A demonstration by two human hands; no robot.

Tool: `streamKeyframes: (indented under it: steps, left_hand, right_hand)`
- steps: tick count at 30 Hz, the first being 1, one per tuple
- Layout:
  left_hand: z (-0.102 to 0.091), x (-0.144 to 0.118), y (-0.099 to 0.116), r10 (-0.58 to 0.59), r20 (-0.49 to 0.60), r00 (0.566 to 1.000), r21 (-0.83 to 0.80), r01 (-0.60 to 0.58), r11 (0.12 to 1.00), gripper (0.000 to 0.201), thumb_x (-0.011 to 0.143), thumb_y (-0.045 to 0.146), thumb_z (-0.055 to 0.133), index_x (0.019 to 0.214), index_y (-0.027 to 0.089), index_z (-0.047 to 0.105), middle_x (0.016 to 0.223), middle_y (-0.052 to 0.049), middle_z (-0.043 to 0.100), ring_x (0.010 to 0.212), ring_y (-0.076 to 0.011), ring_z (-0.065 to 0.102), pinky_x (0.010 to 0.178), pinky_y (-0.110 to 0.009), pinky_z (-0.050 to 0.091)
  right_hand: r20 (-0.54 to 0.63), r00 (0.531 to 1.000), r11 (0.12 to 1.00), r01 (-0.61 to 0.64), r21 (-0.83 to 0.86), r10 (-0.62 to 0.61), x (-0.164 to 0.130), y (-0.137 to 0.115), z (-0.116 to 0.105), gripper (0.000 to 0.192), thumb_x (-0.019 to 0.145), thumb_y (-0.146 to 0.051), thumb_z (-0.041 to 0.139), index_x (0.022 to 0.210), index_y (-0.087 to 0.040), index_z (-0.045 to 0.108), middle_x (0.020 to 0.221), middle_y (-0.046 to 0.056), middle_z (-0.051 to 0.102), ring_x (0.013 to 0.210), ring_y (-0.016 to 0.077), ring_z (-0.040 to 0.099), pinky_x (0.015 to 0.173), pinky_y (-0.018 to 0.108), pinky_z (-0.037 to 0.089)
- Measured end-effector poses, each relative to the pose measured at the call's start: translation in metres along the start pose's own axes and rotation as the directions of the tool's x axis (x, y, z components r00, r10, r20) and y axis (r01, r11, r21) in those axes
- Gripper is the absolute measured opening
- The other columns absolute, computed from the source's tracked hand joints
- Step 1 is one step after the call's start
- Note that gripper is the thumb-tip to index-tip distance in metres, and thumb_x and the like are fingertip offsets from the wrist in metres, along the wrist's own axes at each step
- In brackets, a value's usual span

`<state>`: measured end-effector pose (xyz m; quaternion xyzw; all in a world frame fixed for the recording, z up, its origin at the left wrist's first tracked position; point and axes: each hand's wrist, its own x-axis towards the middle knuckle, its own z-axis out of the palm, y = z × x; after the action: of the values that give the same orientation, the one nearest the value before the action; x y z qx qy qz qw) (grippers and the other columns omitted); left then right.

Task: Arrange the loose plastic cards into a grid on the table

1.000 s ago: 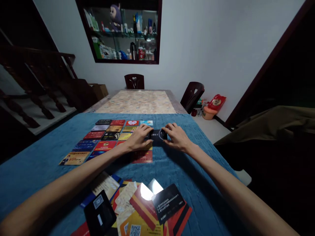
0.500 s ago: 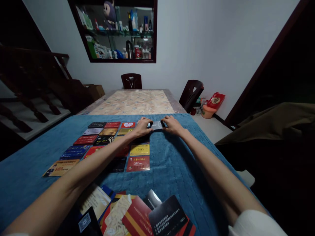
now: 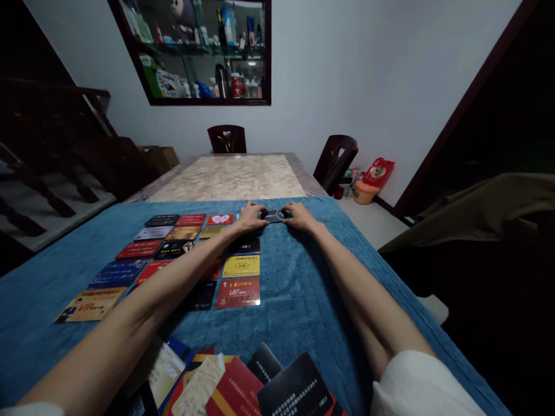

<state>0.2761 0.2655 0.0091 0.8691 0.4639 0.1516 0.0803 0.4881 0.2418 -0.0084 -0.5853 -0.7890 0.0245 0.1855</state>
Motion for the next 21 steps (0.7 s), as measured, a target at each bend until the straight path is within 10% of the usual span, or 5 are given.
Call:
streamKeyframes:
  steps: [21]
  left_hand:
    - [-0.001,0.0,0.008,0.003,0.052,0.999,0.03,-0.005,1.0,0.037,0.076,0.022,0.061,0.11,0.023,0.074,0.12,-0.012,0.069,0.134,-0.038,0.037,0.104,-0.059,0.034]
  right_hand:
    - [-0.01,0.999,0.989,-0.047,0.138,0.049,-0.012,-0.005,0.001,0.03,0.084,-0.024,0.066,0.113,-0.022,0.075,0.113,0.002,0.075,0.104,0.025,0.068,0.093,0.034,0.052]
